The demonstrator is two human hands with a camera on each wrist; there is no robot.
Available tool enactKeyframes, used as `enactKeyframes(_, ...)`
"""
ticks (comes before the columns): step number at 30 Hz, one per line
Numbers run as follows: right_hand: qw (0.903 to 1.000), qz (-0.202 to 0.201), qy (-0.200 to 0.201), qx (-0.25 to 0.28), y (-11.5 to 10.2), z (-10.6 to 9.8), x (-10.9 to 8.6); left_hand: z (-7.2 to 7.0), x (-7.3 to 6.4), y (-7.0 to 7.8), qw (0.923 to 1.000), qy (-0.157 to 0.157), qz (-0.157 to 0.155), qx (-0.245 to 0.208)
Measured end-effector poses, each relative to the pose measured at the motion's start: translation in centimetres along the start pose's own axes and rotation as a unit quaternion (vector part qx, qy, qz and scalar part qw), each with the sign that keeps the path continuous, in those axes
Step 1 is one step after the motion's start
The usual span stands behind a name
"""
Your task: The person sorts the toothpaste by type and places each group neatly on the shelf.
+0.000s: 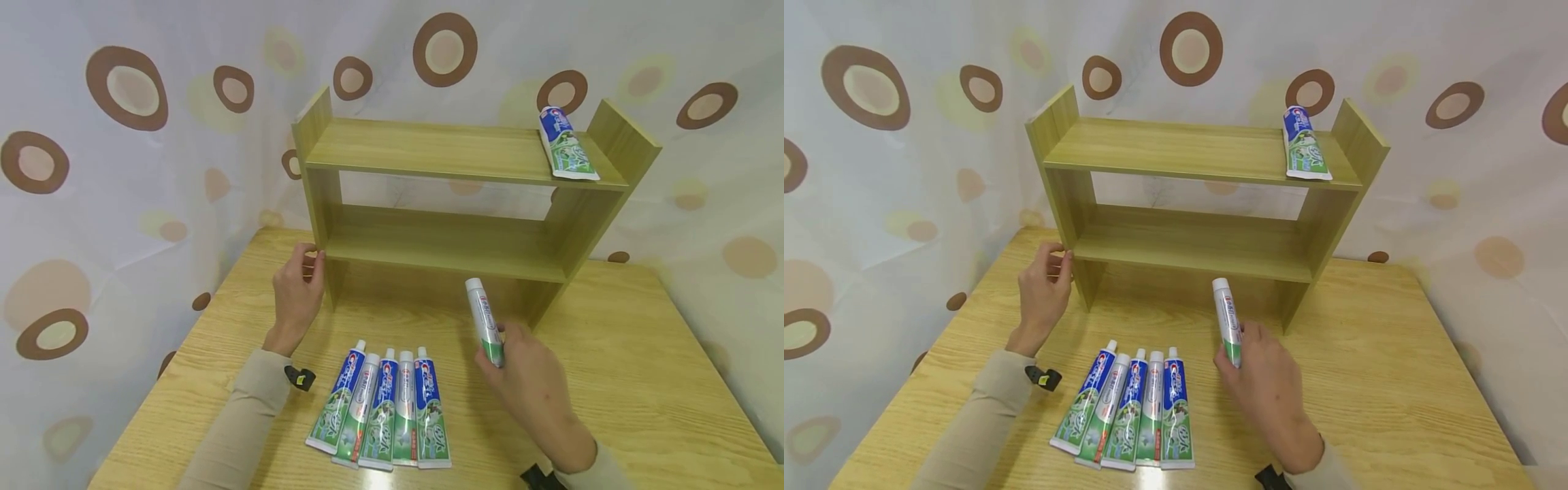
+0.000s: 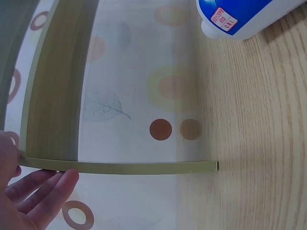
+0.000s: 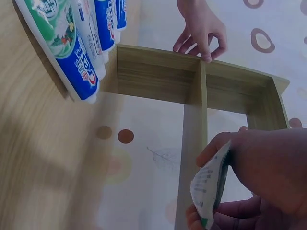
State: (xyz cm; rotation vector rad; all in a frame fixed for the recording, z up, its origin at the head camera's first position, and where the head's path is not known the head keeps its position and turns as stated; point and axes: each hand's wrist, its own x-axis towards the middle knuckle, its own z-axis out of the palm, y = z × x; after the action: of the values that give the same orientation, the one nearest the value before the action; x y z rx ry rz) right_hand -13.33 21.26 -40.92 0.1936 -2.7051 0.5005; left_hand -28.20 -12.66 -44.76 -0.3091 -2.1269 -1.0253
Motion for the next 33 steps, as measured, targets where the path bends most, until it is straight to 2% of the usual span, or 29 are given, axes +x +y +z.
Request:
enactKeyframes(5, 0.9997, -0.016, 0.01, -0.014, 0.3, -0.9, 0.8, 0.0, 0.1, 0.1, 1.0, 0.001, 0.003, -0.003)
enactKeyframes(12, 0.9999, -0.009, -0.004, -0.011, 0.2, -2.0, 1.3, 0.0, 0.2, 0.2, 1.0, 0.002, 0.002, -0.003)
enactKeyframes(23, 0.9991, -0.037, 0.019, -0.012, 0.4, -3.1, 2.4, 0.0, 0.1, 0.1, 0.9999, 0.011, -0.002, -0.007)
enactKeyframes(26, 0.9994, -0.032, 0.009, 0.002, 0.7, -3.5, 2.9, 0.0, 0.0, 0.1, 0.9999, 0.009, -0.001, -0.006)
enactKeyframes(33, 0.9988, 0.006, -0.019, 0.045, 1.4, -4.7, 4.4, 0.0, 0.0, 0.2, 1.0, 0.004, -0.004, -0.001)
